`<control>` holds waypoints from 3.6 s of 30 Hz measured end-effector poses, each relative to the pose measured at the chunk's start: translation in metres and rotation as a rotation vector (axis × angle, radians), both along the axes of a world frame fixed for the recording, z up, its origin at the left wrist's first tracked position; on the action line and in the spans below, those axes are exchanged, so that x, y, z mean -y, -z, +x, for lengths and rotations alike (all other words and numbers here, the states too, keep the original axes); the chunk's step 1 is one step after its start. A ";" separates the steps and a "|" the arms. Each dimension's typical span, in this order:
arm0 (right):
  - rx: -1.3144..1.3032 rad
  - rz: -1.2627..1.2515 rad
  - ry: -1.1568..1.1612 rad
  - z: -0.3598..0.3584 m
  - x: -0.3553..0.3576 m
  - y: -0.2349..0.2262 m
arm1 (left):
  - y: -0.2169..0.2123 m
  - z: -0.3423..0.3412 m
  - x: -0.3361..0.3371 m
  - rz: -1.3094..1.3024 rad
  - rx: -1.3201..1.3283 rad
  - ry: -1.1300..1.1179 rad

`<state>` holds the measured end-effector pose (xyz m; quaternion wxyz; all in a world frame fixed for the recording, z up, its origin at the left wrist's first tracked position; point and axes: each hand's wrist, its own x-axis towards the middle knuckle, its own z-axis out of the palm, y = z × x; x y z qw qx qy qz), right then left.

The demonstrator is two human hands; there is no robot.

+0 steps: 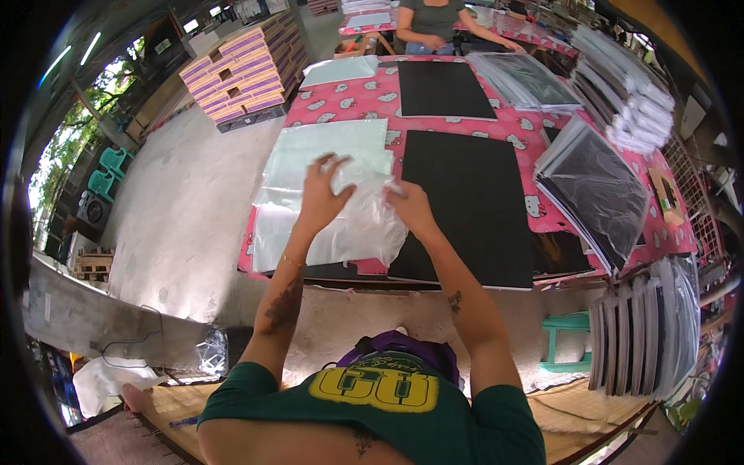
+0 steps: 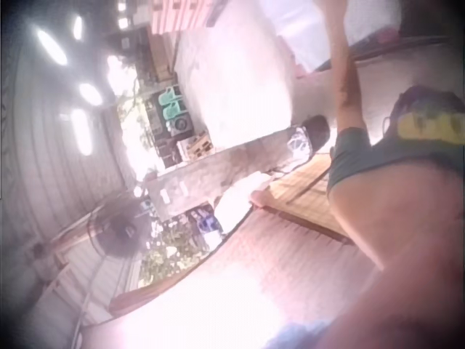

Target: The person slides large black rectangular boards into clear plastic bags, pulling the bags over the boards to cover them completely and then setting the packaged items aside on a table.

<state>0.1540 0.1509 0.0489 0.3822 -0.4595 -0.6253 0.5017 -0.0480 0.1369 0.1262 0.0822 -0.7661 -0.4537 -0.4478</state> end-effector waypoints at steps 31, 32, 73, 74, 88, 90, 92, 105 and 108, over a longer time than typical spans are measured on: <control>-0.797 -0.167 0.388 0.145 0.210 0.023 | 0.099 0.159 0.142 -0.517 0.560 -0.080; -0.966 -0.153 0.373 0.147 0.214 0.018 | 0.102 0.145 0.136 -0.490 0.541 -0.171; 0.932 0.262 0.357 0.251 0.211 0.046 | 0.161 0.086 0.092 -0.552 -0.232 0.240; 0.878 0.264 0.416 0.245 0.207 0.047 | 0.165 0.093 0.094 -0.457 -0.279 0.225; 0.551 0.921 0.793 0.084 0.073 -0.107 | -0.067 -0.025 -0.031 0.494 0.122 -0.277; 0.269 1.327 0.902 0.081 0.079 -0.126 | -0.098 -0.006 0.015 0.752 0.813 0.152; 0.807 0.914 0.537 0.086 0.055 -0.071 | -0.021 -0.070 -0.006 0.446 -0.089 -0.380; -0.422 -0.059 0.023 0.162 0.076 -0.033 | -0.046 -0.089 0.054 -1.004 1.126 0.606; -0.956 -0.174 0.080 0.165 0.093 -0.065 | -0.026 -0.055 0.047 -1.148 0.014 0.741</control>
